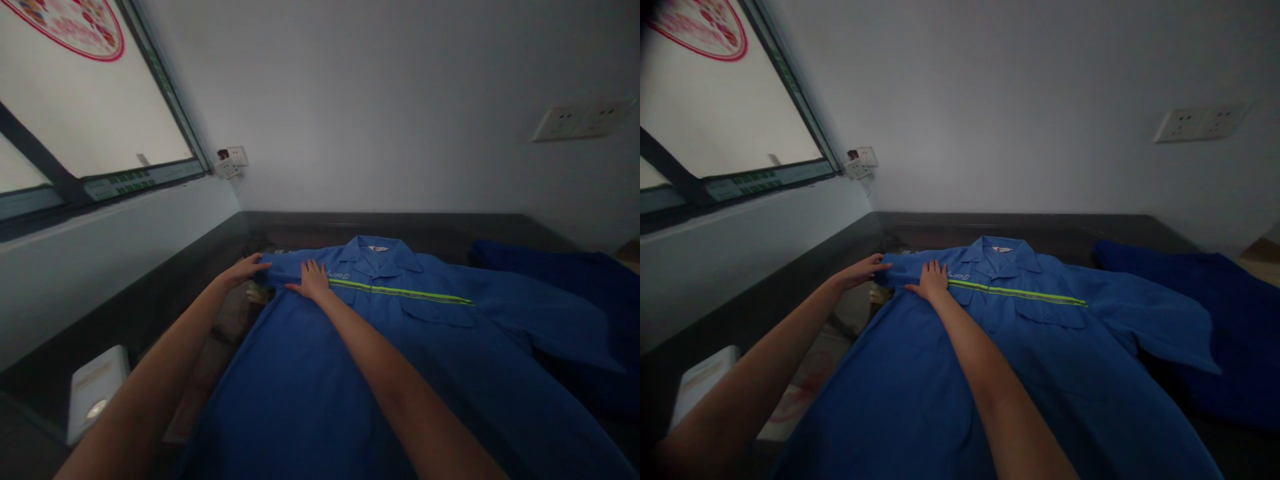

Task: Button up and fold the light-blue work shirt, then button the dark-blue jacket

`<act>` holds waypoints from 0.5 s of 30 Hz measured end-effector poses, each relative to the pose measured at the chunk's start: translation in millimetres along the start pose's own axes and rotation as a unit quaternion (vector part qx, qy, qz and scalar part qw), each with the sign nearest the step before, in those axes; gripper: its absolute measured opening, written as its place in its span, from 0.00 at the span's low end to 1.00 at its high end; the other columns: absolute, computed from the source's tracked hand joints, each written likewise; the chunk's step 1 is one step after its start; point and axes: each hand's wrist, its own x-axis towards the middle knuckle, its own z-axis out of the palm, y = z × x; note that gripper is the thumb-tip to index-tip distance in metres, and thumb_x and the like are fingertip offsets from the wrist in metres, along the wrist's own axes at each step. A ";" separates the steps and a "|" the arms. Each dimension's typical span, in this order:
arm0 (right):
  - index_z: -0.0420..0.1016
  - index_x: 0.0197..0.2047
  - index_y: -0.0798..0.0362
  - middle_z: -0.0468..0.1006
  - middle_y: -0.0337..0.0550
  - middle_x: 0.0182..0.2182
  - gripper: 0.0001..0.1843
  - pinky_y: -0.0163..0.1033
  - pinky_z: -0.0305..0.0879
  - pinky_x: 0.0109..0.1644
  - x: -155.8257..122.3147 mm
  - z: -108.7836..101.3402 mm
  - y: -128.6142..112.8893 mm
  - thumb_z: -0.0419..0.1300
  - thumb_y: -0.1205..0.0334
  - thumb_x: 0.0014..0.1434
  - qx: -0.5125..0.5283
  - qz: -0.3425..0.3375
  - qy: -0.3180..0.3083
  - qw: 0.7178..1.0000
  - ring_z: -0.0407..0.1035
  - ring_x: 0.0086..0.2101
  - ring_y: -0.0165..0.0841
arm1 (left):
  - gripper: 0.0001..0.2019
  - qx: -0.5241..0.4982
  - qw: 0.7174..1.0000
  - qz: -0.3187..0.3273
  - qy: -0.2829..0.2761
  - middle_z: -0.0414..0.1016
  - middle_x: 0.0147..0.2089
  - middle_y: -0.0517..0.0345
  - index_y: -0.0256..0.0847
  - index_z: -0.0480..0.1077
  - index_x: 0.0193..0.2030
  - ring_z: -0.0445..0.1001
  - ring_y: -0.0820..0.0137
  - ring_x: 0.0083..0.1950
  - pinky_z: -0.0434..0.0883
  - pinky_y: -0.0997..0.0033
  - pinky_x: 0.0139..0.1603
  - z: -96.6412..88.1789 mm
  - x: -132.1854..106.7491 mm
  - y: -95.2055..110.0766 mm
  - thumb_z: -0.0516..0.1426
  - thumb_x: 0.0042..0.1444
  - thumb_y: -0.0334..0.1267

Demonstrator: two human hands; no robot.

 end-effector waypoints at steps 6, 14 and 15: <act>0.50 0.67 0.65 0.50 0.65 0.66 0.50 0.56 0.31 0.66 -2.3 7.6 3.0 0.43 0.31 0.57 0.012 -0.002 0.014 1.000 0.40 0.65 0.48 | 0.24 0.016 0.994 0.093 0.052 0.74 0.40 0.54 0.37 0.62 0.53 0.74 0.67 0.37 0.72 0.69 0.37 8.6 9.4 4.6 0.58 0.49 0.41; 0.48 0.68 0.64 0.46 0.60 0.67 0.48 0.58 0.30 0.66 -2.0 6.5 0.8 0.43 0.34 0.58 -0.002 0.003 0.008 1.000 0.37 0.66 0.48 | 0.20 0.249 0.901 0.350 0.067 0.73 0.51 0.51 0.39 0.63 0.57 0.72 0.63 0.52 0.67 0.62 0.55 34.0 -14.7 48.2 0.51 0.57 0.37; 0.48 0.68 0.63 0.46 0.59 0.67 0.47 0.59 0.30 0.66 -2.1 6.1 0.7 0.44 0.35 0.58 -0.008 0.001 0.005 1.000 0.37 0.66 0.49 | 0.20 0.277 0.884 0.374 0.047 0.72 0.52 0.51 0.40 0.63 0.57 0.71 0.63 0.53 0.67 0.62 0.56 40.2 -22.4 52.3 0.50 0.58 0.36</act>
